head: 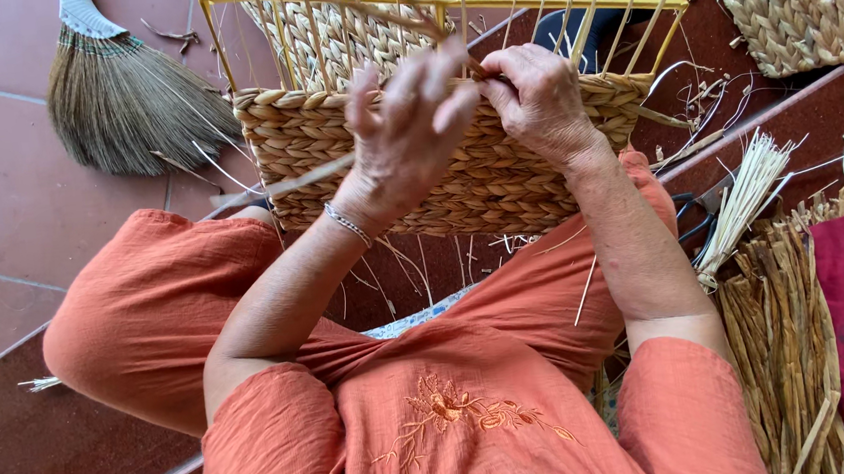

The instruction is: The person weaves a basket by hand, interlacing dried plant fibers through a yellow metal frame. The person repeatedly pulls and tucks strands to build up the basket walls.

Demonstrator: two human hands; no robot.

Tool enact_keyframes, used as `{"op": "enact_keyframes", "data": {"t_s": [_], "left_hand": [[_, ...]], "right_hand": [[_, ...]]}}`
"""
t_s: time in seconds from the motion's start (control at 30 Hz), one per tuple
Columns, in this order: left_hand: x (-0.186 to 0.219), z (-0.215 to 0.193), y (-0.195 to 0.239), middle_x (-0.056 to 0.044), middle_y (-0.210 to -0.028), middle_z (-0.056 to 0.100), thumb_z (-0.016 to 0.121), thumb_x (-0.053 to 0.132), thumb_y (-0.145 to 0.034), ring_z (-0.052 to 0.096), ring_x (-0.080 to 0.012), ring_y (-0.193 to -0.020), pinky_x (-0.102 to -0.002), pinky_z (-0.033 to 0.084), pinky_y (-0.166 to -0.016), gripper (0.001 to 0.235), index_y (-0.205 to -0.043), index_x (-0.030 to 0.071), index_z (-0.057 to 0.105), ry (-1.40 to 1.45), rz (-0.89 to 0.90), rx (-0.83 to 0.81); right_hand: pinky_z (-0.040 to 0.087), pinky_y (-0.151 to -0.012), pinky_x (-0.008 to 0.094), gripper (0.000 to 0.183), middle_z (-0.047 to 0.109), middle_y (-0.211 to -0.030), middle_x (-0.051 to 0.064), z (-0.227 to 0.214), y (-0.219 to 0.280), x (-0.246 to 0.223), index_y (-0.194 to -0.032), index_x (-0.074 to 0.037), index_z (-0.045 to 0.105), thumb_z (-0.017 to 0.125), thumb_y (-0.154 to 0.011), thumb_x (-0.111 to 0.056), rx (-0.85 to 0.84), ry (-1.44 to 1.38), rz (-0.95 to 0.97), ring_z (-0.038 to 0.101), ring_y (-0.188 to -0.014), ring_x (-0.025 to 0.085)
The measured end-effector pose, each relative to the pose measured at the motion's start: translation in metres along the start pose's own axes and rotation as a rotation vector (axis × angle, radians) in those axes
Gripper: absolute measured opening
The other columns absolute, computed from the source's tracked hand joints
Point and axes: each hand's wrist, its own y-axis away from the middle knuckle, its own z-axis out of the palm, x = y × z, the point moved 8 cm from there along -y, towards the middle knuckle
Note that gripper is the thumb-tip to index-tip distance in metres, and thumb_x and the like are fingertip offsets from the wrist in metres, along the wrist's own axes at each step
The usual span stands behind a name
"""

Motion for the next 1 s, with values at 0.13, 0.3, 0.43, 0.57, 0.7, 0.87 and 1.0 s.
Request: {"op": "enact_keyframes", "data": {"t_s": [0.13,0.3,0.43,0.57,0.7,0.87,1.0], "left_hand": [[-0.019,0.073,0.018,-0.013,-0.099,0.066,0.058,-0.001,-0.097,0.06,-0.0229,-0.095,-0.038,0.05,-0.078,0.016,-0.111,0.001,0.065,0.191,-0.236,-0.395],[-0.049,0.167,0.028,-0.006,-0.065,0.06,0.056,0.019,-0.107,0.053,-0.0166,-0.053,-0.035,0.043,-0.047,0.02,-0.092,0.008,0.063,0.34,-0.509,-0.645],[-0.047,0.127,0.025,-0.006,-0.075,0.065,0.064,0.025,-0.101,0.06,-0.0154,-0.059,-0.03,0.053,-0.051,0.022,-0.089,0.007,0.062,0.576,-0.475,-0.094],[-0.04,0.114,0.074,-0.008,-0.094,0.076,0.051,0.022,-0.107,0.076,-0.0136,-0.086,-0.031,0.066,-0.077,0.025,-0.099,0.005,0.069,1.286,-1.06,-0.089],[-0.017,0.079,0.074,-0.013,-0.114,0.078,0.055,0.019,-0.108,0.073,-0.019,-0.105,-0.038,0.06,-0.093,0.026,-0.115,0.002,0.073,1.377,-0.98,-0.146],[-0.035,0.043,0.034,-0.011,-0.125,0.066,0.067,0.024,-0.101,0.06,-0.0235,-0.117,-0.046,0.042,-0.106,0.03,-0.125,0.005,0.067,0.507,-0.263,-0.155],[-0.051,0.049,0.045,-0.008,-0.138,0.052,0.072,0.023,-0.095,0.042,-0.0257,-0.129,-0.043,0.035,-0.104,0.026,-0.119,0.013,0.067,0.044,-0.145,-0.243]], "right_hand": [[0.056,-0.077,0.039,0.009,0.069,-0.091,0.009,-0.002,0.0,0.003,-0.108,-0.003,0.068,0.073,-0.101,-0.005,-0.018,-0.065,0.08,0.068,-0.086,0.023],[0.058,-0.079,0.035,0.01,0.069,-0.094,0.008,0.001,0.003,0.006,-0.115,-0.005,0.069,0.069,-0.105,-0.005,-0.07,-0.115,0.121,0.067,-0.087,0.021],[0.058,-0.083,0.035,0.012,0.071,-0.099,0.007,-0.004,0.005,0.004,-0.116,-0.005,0.071,0.071,-0.105,-0.005,-0.011,-0.126,0.072,0.069,-0.092,0.021],[0.06,-0.077,0.032,0.011,0.071,-0.098,0.008,0.004,0.0,0.005,-0.11,-0.006,0.075,0.074,-0.1,-0.004,0.062,-0.142,0.086,0.069,-0.09,0.019],[0.058,-0.073,0.035,0.012,0.074,-0.091,0.005,0.017,-0.013,0.006,-0.108,-0.008,0.077,0.078,-0.096,-0.006,0.066,0.004,0.087,0.069,-0.083,0.017],[0.055,-0.074,0.037,0.009,0.076,-0.091,0.004,0.02,-0.008,0.002,-0.099,-0.011,0.079,0.074,-0.097,-0.003,-0.032,0.085,-0.03,0.066,-0.082,0.022],[0.055,-0.077,0.038,0.001,0.074,-0.089,0.007,0.019,-0.003,0.003,-0.098,-0.007,0.077,0.076,-0.097,-0.007,0.001,0.06,-0.053,0.066,-0.083,0.023]]}}
